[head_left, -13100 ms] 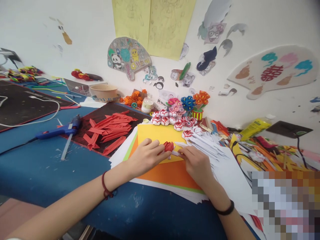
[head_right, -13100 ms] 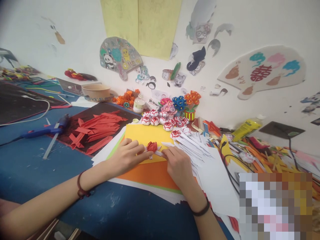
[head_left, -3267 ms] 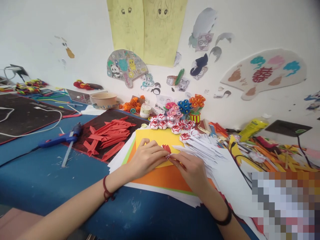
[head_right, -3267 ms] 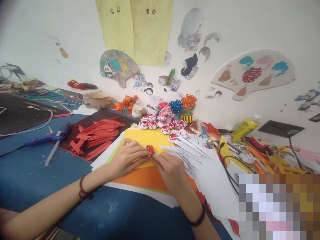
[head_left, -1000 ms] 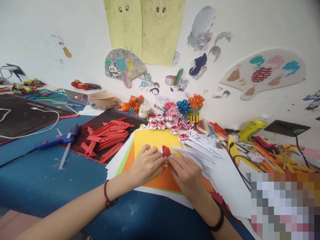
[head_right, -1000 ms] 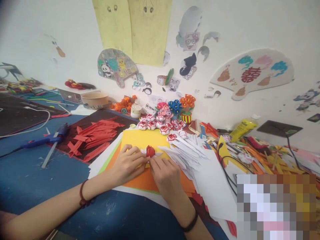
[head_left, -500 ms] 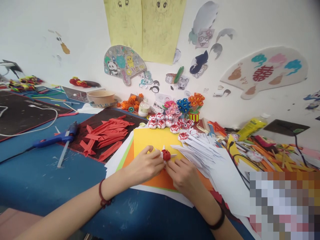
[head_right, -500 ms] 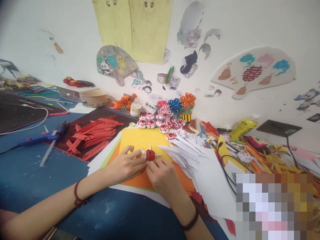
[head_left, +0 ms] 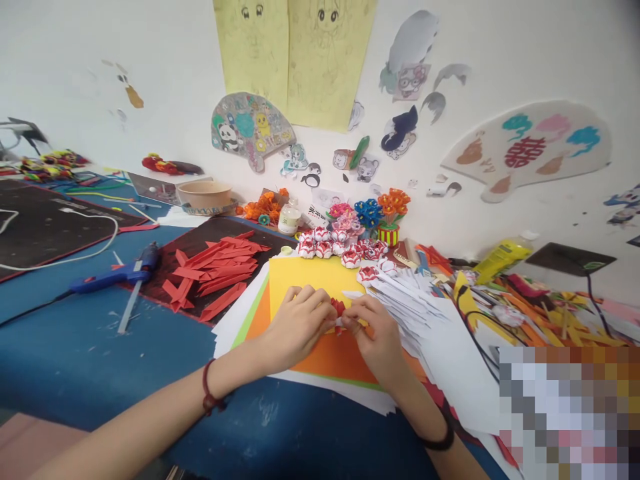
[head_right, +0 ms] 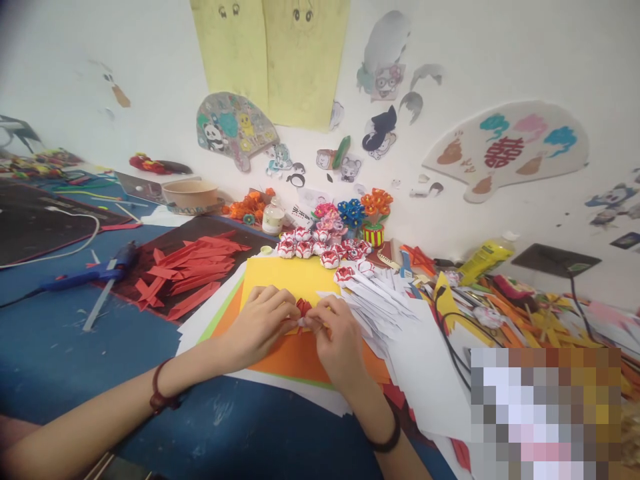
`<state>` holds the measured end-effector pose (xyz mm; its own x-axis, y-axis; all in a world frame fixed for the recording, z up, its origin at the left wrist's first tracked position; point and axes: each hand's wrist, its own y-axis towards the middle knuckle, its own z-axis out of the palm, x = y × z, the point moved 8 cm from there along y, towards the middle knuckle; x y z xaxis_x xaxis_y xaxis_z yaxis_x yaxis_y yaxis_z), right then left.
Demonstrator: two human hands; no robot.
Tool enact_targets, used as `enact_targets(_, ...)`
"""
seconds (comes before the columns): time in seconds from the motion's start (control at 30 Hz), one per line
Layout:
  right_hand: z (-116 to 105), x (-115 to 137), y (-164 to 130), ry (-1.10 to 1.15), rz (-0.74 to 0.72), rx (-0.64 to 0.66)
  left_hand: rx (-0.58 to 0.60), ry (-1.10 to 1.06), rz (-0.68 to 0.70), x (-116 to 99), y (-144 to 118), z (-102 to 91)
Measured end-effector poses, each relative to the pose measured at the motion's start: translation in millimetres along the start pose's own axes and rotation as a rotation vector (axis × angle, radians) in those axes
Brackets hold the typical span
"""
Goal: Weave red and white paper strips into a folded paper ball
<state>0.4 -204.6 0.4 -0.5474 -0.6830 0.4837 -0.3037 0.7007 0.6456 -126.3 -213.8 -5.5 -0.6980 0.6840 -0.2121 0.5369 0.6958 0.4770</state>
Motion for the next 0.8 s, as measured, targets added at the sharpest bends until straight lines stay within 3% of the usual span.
enact_targets(0.2, -5.6, 6.0, -0.7, -0.104, -0.027, -0.065, -0.081, -0.045, -0.141, 13.9, 1.5, -3.1)
enact_targets(0.43, -17.2, 35.3, -9.3, -0.389, -0.231, -0.256, -0.15, -0.241, -0.222, 17.7, 0.2, -8.5)
enact_targets(0.57, -7.3, 44.3, -8.8, -0.548, -0.299, -0.181, -0.156, -0.305, -0.245, 17.2, 1.1, -10.7)
enact_targets(0.8, 2.5, 50.3, -9.2, -0.554, -0.437, -0.114, -0.168, -0.396, -0.231, 16.1, 5.0, -18.8)
